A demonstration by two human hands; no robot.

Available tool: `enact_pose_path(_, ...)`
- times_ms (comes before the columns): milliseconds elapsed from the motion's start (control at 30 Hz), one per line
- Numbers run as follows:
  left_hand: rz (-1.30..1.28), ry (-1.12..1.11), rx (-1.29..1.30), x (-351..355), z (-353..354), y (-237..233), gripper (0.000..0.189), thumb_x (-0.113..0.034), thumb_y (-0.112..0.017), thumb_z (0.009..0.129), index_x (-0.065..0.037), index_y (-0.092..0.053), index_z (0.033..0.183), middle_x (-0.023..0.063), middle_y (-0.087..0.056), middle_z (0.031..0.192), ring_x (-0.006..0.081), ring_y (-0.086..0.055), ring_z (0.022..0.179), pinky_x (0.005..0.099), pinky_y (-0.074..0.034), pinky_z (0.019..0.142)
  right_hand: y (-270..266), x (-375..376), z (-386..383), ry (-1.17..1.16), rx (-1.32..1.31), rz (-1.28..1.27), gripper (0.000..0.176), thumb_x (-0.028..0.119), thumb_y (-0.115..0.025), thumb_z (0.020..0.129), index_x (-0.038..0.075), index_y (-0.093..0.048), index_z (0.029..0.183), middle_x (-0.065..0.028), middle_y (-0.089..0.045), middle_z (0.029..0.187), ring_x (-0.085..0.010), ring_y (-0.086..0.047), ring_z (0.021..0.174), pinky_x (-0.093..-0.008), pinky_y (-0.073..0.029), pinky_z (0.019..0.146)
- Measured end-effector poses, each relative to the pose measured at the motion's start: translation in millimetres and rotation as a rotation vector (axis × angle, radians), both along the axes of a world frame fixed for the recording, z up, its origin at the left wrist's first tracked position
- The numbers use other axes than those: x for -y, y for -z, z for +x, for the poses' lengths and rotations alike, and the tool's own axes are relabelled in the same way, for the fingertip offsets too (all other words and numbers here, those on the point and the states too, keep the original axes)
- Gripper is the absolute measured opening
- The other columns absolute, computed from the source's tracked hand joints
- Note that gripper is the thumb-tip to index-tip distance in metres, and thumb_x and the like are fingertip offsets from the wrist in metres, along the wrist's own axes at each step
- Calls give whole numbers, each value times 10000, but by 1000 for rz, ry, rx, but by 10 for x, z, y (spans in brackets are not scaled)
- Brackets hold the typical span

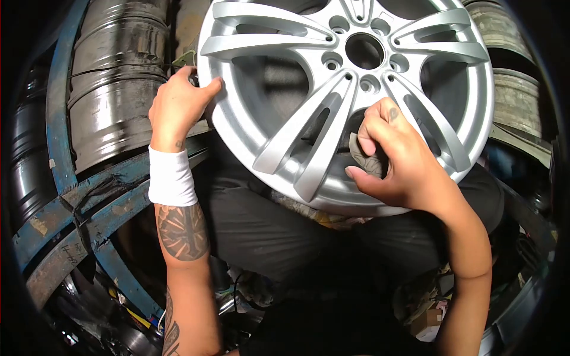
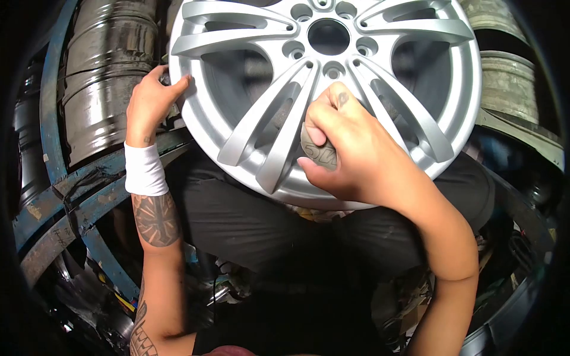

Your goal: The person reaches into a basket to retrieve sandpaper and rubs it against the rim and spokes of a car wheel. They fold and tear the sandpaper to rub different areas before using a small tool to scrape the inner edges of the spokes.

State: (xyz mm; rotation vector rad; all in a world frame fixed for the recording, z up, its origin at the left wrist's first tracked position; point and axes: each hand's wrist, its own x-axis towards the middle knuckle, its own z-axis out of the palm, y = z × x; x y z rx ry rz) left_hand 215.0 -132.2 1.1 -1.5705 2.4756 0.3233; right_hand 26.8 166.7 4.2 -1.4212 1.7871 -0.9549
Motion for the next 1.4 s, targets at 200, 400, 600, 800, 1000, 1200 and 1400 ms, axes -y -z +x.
enact_pose_path(200, 27, 60, 28, -221, 199, -54, 547, -497, -808, 775, -76, -749, 1119, 171, -787, 930, 382, -756, 974, 464, -571, 873, 53, 55, -24, -29, 256, -33, 267, 21, -773, 737, 44, -579, 919, -121, -530, 1019, -277, -551, 967, -362, -479, 881)
enact_pose_path(400, 192, 160, -189, -341, 351, -345, 493, -396, -795, 860, -101, -753, 1254, 177, -735, 776, 361, -760, 875, 459, -566, 810, 63, 184, 97, 245, 970, 194, 273, 215, -738, 1025, -17, -733, 1169, -83, -754, 976, -139, -729, 813, -273, -597, 656)
enact_pose_path(600, 374, 485, -23, -375, 415, -215, 366, -254, -653, 960, -104, -760, 1276, 175, -788, 952, 321, -775, 900, 390, -576, 873, 139, 286, 203, 305, 916, 266, 365, 148, -723, 1023, -5, -544, 1303, -54, -672, 917, -133, -686, 707, -273, -551, 570)
enact_pose_path(800, 503, 526, -119, -293, 477, -247, 305, -181, -623, 957, -2, -770, 1154, 208, -773, 915, 290, -769, 842, 368, -574, 826, 251, 435, 381, 203, 466, 138, 173, 3, -749, 955, 41, -622, 1065, 3, -700, 914, -31, -648, 769, -217, -513, 652)
enact_pose_path(1000, 283, 201, -397, 63, 599, -275, 267, -231, -662, 1027, 20, -713, 1102, 71, -678, 857, 125, -580, 805, 299, -493, 784, 218, 858, 842, 256, 56, -40, 249, 109, -687, 969, 13, -676, 1199, -181, -731, 782, -341, -701, 671, -417, -553, 671)
enact_pose_path(1200, 453, 302, -344, -56, 594, -328, 357, -310, -679, 1004, -12, -717, 1198, 115, -606, 641, 149, -510, 561, 358, -437, 589, 501, 1135, 1312, 260, -390, -144, 409, 2, -577, 854, -97, -670, 1240, -308, -736, 1129, -402, -680, 1219, -581, -393, 1143)
enact_pose_path(1400, 476, 312, -403, -59, 612, -378, 379, -303, -681, 1042, 0, -688, 1269, 48, -591, 798, 81, -467, 666, 295, -421, 627, 383, 1109, 1544, 125, -437, -36, 444, 26, -630, 799, -158, -662, 1202, -325, -743, 1091, -373, -683, 1252, -575, -379, 1169)
